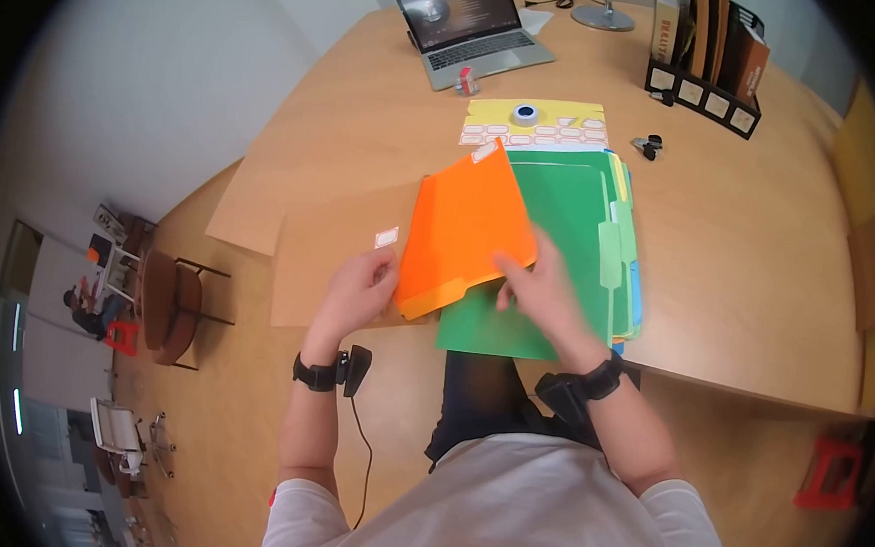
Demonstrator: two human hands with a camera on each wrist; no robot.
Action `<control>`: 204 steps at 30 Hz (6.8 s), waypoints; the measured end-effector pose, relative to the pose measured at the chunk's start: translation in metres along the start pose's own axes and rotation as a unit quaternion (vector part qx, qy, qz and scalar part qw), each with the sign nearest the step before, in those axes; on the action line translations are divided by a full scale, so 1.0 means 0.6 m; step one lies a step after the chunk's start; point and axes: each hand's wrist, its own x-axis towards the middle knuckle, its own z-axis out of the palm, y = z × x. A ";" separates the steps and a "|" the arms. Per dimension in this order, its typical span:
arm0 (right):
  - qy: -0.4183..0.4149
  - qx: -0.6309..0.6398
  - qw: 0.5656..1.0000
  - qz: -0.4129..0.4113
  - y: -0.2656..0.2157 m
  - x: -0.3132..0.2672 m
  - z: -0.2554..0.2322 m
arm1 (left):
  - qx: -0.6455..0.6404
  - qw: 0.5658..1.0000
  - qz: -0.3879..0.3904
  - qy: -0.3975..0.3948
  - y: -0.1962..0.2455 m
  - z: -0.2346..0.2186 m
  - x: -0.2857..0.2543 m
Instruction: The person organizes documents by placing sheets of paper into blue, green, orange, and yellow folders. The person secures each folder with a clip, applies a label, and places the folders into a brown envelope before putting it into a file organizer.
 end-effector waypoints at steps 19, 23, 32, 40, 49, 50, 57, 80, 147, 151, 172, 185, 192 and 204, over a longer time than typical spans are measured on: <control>-0.044 0.140 0.987 0.073 0.002 0.003 0.001 | 0.238 0.950 0.201 0.026 0.033 0.037 -0.077; -0.044 0.139 0.986 0.082 -0.001 0.004 0.003 | 0.293 0.937 0.189 0.033 0.021 0.050 -0.091; -0.037 0.089 0.991 0.091 -0.001 0.007 -0.010 | 0.274 0.946 0.170 0.030 0.006 0.065 -0.096; -0.068 0.048 0.993 0.089 0.007 0.010 -0.006 | 0.183 0.975 0.121 0.043 0.000 0.069 -0.095; -0.022 0.013 0.996 0.087 0.013 0.002 0.013 | 0.077 0.992 0.054 0.085 0.018 0.053 -0.084; -0.034 -0.001 0.996 0.079 0.013 0.005 0.011 | 0.080 0.992 0.035 0.093 0.021 0.051 -0.075; -0.091 -0.105 0.988 0.066 -0.010 0.002 0.043 | 0.255 0.965 0.002 0.061 -0.017 0.059 0.041; -0.051 -0.319 0.934 -0.150 -0.015 -0.004 0.059 | 0.025 0.994 -0.033 0.100 0.014 0.044 0.029; -0.004 0.154 0.978 0.142 -0.027 -0.025 -0.047 | -0.028 0.998 0.007 0.062 -0.016 0.032 0.015; -0.002 0.175 0.974 0.146 -0.019 -0.025 -0.045 | 0.001 0.998 0.018 0.061 -0.018 0.025 0.012; -0.029 0.202 0.971 0.128 0.009 -0.049 0.010 | -0.011 0.997 0.036 0.074 -0.007 0.033 0.031; -0.113 0.092 0.981 0.126 0.006 -0.027 0.029 | -0.023 0.997 0.019 0.070 -0.016 0.026 0.029; -0.123 0.052 0.984 0.120 0.023 -0.017 0.059 | 0.000 0.998 0.027 0.062 -0.019 0.028 0.034; -0.113 0.150 0.970 0.156 0.018 -0.005 0.051 | 0.238 0.952 0.190 -0.012 0.043 0.017 -0.053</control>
